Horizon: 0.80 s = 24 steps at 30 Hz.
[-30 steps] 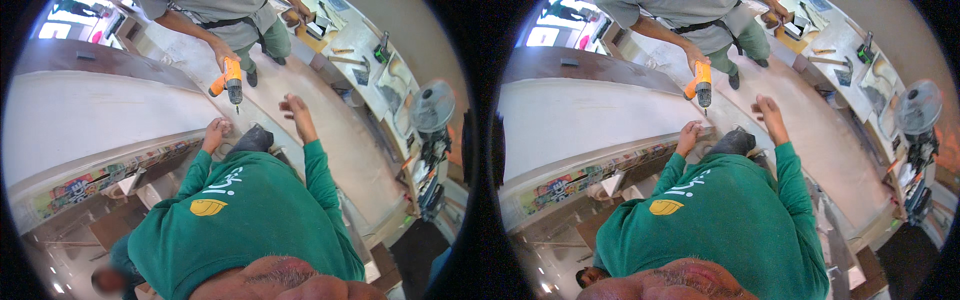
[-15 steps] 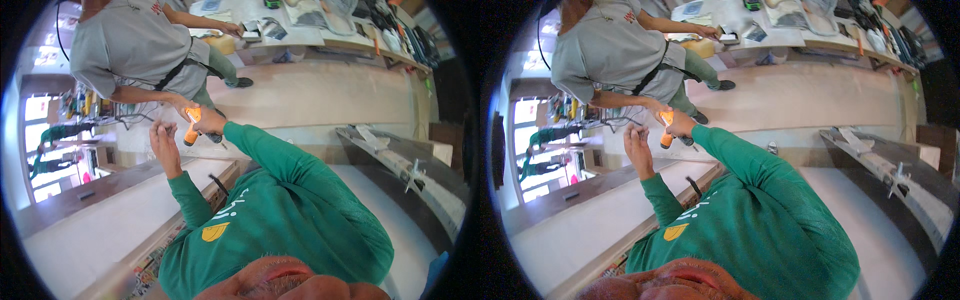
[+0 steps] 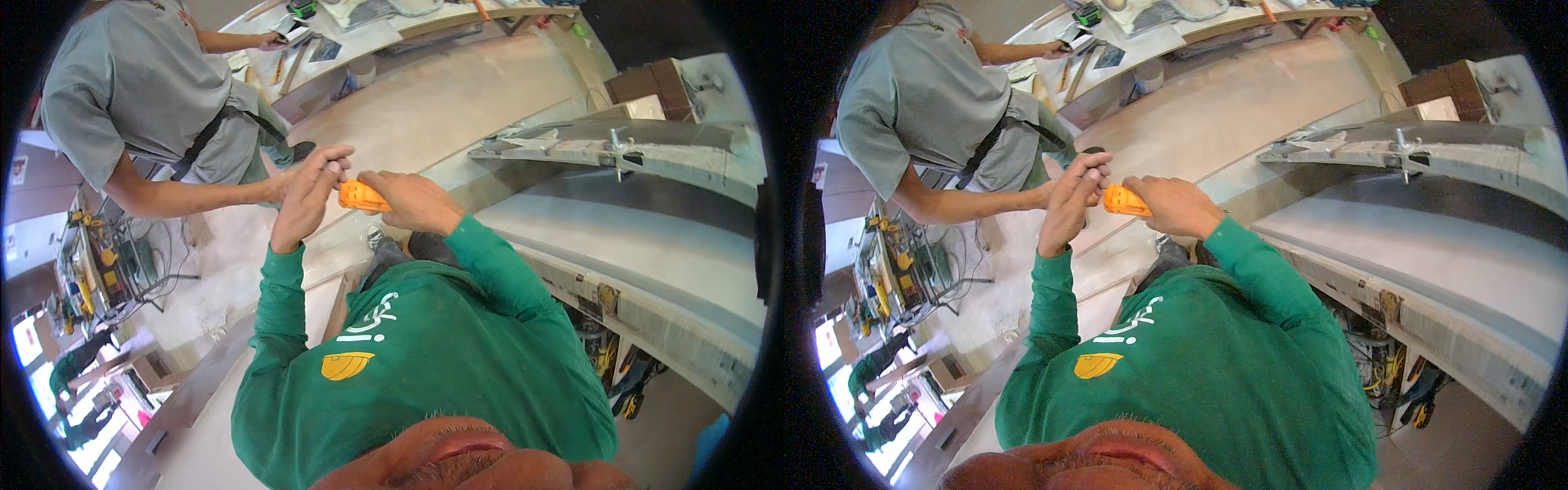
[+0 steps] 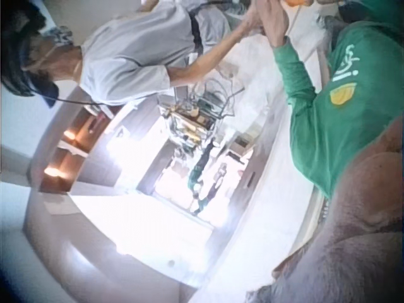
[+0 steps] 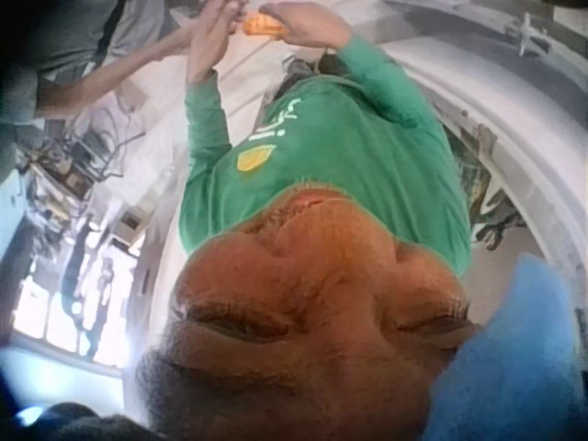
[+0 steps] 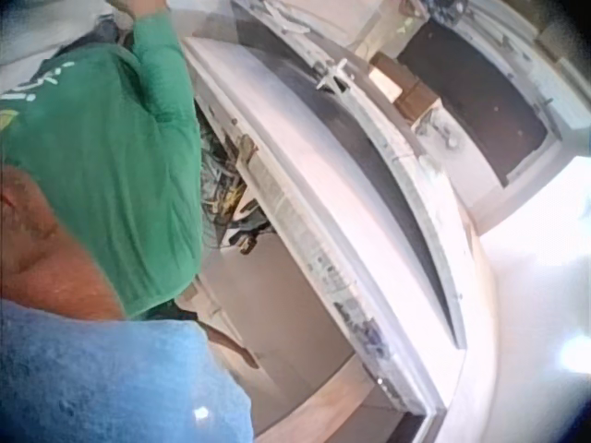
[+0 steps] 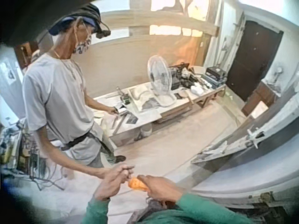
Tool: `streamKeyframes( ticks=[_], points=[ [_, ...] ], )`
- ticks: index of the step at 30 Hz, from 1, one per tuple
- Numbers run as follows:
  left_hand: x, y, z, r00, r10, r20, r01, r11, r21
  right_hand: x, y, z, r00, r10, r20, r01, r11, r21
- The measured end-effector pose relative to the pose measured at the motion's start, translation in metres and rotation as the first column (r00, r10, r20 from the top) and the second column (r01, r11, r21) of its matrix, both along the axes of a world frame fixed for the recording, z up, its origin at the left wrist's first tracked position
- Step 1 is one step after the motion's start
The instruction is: The person assembles a cabinet by positioning a large white panel, cutting a yellow wire with pliers, and using a cordless drill to fasten the panel to the frame. They also handle a small white plastic piece and a metal bracket during the process.
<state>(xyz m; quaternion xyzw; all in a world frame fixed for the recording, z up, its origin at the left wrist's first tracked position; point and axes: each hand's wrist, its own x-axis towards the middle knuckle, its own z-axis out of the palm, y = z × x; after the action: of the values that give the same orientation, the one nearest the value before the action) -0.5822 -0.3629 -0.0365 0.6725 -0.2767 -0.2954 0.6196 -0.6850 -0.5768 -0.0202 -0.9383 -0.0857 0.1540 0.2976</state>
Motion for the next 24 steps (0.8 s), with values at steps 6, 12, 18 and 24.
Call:
streamKeyframes(
  ticks=[6,12,18,24],
  points=[
    [-0.025,-0.047,0.001,0.816,-0.515,0.264,0.456,0.853,0.255,-0.064,-0.027,0.031,0.983,0.143,0.115,-0.103,0.948,-0.300],
    [-0.054,-0.077,-0.039,0.805,-0.515,-0.295,0.518,0.852,-0.074,-0.137,-0.024,0.072,0.901,0.254,0.351,-0.057,0.872,-0.485],
    [-0.138,-0.143,-0.011,0.840,-0.542,-0.016,0.538,0.838,-0.088,-0.201,-0.021,0.069,0.732,0.433,0.526,-0.011,0.780,-0.626],
    [-0.240,-0.169,0.034,0.714,-0.614,-0.337,0.437,0.766,-0.471,-0.277,-0.030,0.075,0.518,0.431,0.739,0.145,0.807,-0.573]
  ],
)
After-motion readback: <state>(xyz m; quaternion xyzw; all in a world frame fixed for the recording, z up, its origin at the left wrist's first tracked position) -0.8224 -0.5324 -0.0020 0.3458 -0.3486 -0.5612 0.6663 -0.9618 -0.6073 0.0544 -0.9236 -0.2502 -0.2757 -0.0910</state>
